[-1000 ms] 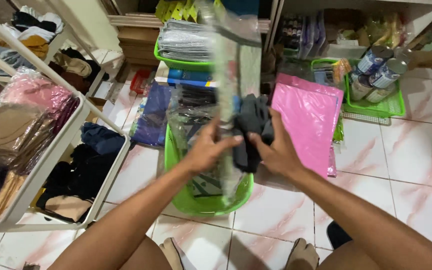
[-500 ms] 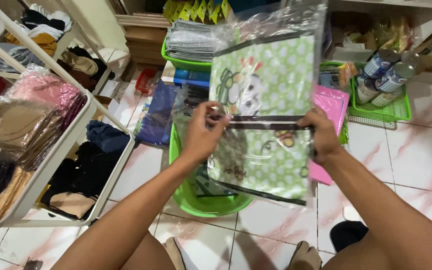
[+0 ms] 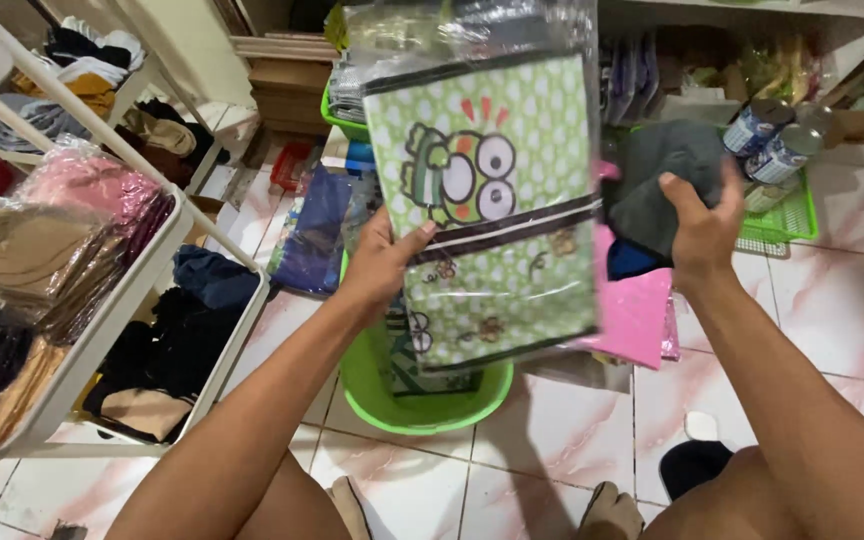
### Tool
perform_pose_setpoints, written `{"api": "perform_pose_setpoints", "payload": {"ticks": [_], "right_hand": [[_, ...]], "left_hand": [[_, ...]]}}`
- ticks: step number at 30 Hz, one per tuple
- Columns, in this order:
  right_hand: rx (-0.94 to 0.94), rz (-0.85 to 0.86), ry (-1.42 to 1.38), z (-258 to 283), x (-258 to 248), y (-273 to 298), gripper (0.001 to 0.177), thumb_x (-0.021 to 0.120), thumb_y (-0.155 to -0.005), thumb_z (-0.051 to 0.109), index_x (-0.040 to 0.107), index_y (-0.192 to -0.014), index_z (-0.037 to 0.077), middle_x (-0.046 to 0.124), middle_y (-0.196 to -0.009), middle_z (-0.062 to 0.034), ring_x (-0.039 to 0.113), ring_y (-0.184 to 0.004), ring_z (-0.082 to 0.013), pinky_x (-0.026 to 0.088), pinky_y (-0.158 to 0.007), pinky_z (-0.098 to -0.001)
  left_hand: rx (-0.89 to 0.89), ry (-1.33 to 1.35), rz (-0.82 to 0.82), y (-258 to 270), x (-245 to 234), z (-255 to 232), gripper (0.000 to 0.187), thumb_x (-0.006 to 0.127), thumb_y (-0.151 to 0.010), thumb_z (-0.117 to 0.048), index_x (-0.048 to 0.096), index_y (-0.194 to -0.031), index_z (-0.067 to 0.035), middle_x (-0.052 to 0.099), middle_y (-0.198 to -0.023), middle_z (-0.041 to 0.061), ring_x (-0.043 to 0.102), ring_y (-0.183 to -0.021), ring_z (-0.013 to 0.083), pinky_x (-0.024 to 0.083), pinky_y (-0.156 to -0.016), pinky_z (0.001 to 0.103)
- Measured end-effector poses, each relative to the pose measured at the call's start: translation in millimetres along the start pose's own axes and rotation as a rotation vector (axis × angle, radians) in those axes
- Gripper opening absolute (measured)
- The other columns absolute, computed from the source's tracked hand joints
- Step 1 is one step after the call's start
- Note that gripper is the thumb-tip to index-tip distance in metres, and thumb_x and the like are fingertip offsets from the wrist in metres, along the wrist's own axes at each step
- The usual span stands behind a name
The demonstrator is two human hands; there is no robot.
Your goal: Organizing and sorting packaged cartoon-themed pouches and bags into a basket.
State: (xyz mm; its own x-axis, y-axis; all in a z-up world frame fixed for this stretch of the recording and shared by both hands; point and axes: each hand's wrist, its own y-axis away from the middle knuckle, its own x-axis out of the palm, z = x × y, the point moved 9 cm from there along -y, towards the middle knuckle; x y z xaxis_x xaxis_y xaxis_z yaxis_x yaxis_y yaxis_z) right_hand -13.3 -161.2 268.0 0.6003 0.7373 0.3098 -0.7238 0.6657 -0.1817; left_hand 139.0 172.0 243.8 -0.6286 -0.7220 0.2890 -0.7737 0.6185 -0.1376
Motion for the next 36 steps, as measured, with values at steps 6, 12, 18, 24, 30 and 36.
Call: {"api": "perform_pose_setpoints", "payload": {"ticks": [6, 12, 18, 24, 30, 36], "right_hand": [[-0.847, 0.349, 0.808, 53.8, 101.7, 115.9, 0.081, 0.078, -0.081, 0.010, 0.040, -0.153, 0.007, 0.045, -0.150, -0.0165, 0.051, -0.134, -0.0392, 0.043, -0.117, -0.0454], [-1.208, 0.829, 0.974, 30.6, 168.6, 173.6, 0.072, 0.084, -0.070, 0.012, 0.061, -0.138, 0.019, 0.050, -0.151, -0.0189, 0.053, -0.136, -0.0411, 0.043, -0.117, -0.0522], [-1.191, 0.596, 1.016, 59.6, 145.0, 121.2, 0.067, 0.082, -0.072, 0.008, 0.060, -0.135, 0.016, 0.051, -0.147, -0.0223, 0.048, -0.141, -0.0433, 0.039, -0.117, -0.0561], [-0.871, 0.312, 1.016, 46.8, 89.4, 64.2, 0.068, 0.075, -0.080, 0.002, 0.051, -0.143, 0.007, 0.057, -0.144, -0.0229, 0.047, -0.143, -0.0466, 0.040, -0.121, -0.0515], [-0.621, 0.283, 0.948, 6.6, 69.4, 57.9, 0.059, 0.073, -0.094, 0.010, 0.050, -0.147, 0.007, 0.056, -0.140, -0.0217, 0.053, -0.135, -0.0419, 0.042, -0.118, -0.0469], [-0.673, 0.609, 0.967, -36.0, 130.1, 141.9, 0.086, 0.076, -0.068, 0.010, 0.046, -0.149, 0.015, 0.042, -0.147, -0.0309, 0.043, -0.138, -0.0508, 0.040, -0.115, -0.0514]], "left_hand": [[0.221, -0.647, 0.036, 21.4, 29.5, 17.9, 0.029, 0.064, -0.093, -0.005, 0.066, -0.122, -0.002, 0.075, -0.108, 0.010, 0.070, -0.098, 0.0198, 0.057, -0.089, 0.038], [0.280, -0.693, 0.319, 37.1, 61.4, 60.3, 0.042, 0.071, -0.081, -0.003, 0.062, -0.121, 0.000, 0.069, -0.112, 0.013, 0.064, -0.099, 0.0222, 0.056, -0.085, 0.038], [-0.002, -0.389, 0.361, 32.0, 74.0, 36.1, 0.026, 0.059, -0.098, -0.003, 0.066, -0.122, 0.000, 0.075, -0.111, 0.005, 0.068, -0.103, 0.0126, 0.058, -0.092, 0.031], [0.006, -0.274, 0.309, 29.2, 57.1, 30.6, 0.027, 0.063, -0.104, -0.009, 0.064, -0.129, 0.000, 0.071, -0.114, 0.002, 0.061, -0.101, 0.0082, 0.052, -0.092, 0.029], [-0.136, 0.157, 0.111, 17.9, 39.5, 12.9, 0.026, 0.065, -0.101, -0.015, 0.060, -0.124, -0.004, 0.074, -0.106, 0.006, 0.070, -0.086, 0.0157, 0.061, -0.073, 0.037], [-0.042, 0.248, -0.022, 5.5, 15.7, 37.3, 0.027, 0.064, -0.103, -0.016, 0.061, -0.129, -0.007, 0.071, -0.117, 0.005, 0.068, -0.097, 0.0123, 0.058, -0.084, 0.031]]}}
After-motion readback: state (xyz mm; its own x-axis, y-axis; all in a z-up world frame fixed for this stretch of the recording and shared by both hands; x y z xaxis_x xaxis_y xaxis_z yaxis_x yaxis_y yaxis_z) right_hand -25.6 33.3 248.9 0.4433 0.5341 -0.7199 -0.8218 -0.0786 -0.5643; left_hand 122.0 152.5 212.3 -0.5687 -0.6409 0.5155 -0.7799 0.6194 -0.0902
